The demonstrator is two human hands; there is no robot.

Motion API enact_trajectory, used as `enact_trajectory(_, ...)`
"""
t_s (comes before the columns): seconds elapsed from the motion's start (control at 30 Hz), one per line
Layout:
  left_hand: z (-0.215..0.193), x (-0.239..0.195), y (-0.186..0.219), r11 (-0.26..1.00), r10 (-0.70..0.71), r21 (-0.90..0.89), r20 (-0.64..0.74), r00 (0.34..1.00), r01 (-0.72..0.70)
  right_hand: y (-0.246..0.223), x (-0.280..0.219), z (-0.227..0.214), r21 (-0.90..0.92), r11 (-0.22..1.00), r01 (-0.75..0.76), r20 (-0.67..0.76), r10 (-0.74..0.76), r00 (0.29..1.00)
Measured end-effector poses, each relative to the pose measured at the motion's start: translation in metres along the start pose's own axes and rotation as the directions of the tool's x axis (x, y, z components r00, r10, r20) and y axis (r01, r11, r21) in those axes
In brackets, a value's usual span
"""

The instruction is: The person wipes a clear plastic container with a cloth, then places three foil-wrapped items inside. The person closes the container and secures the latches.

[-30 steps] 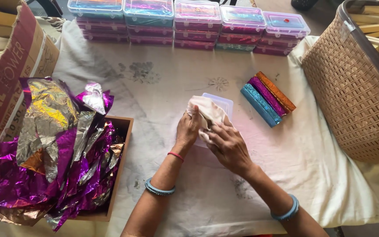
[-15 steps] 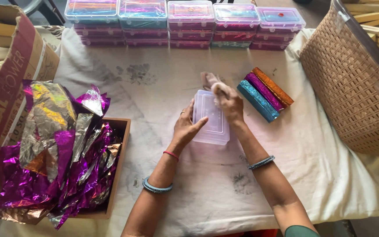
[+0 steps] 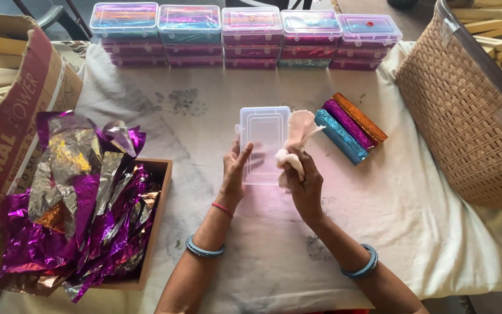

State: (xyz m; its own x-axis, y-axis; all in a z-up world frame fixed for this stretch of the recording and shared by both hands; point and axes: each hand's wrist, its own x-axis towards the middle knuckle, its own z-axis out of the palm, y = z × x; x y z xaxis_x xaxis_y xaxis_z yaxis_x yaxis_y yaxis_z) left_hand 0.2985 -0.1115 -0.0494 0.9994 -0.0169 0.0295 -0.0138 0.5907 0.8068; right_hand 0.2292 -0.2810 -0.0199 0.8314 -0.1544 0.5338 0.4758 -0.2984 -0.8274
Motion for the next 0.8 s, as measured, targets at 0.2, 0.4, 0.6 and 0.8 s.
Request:
enact_trajectory(0.2,-0.004,-0.001,-0.007,0.988,-0.106,0.139,0.287,0.952,0.068,0.02,0.015,-0.021,-0.01,0.998,0.07,-0.082,-0.07,0.994)
enact_trajectory(0.4,0.029,-0.023,-0.009,0.859,0.112,0.423,0.393,0.913,-0.287,0.033,0.02,-0.046,0.168,0.985,-0.047,-0.155,0.073,0.985)
enact_trajectory(0.6,0.034,-0.027,-0.012,0.446,0.406,0.663,0.449,0.796,-0.601,-0.016,0.017,-0.039,-0.395,0.863,0.315,-0.078,-0.373,0.925)
enact_trajectory(0.8,0.015,-0.018,-0.041,0.399,0.355,0.729,0.436,0.827,-0.556,-0.026,0.007,-0.03,-0.49,0.637,0.596,0.254,-0.55,0.796)
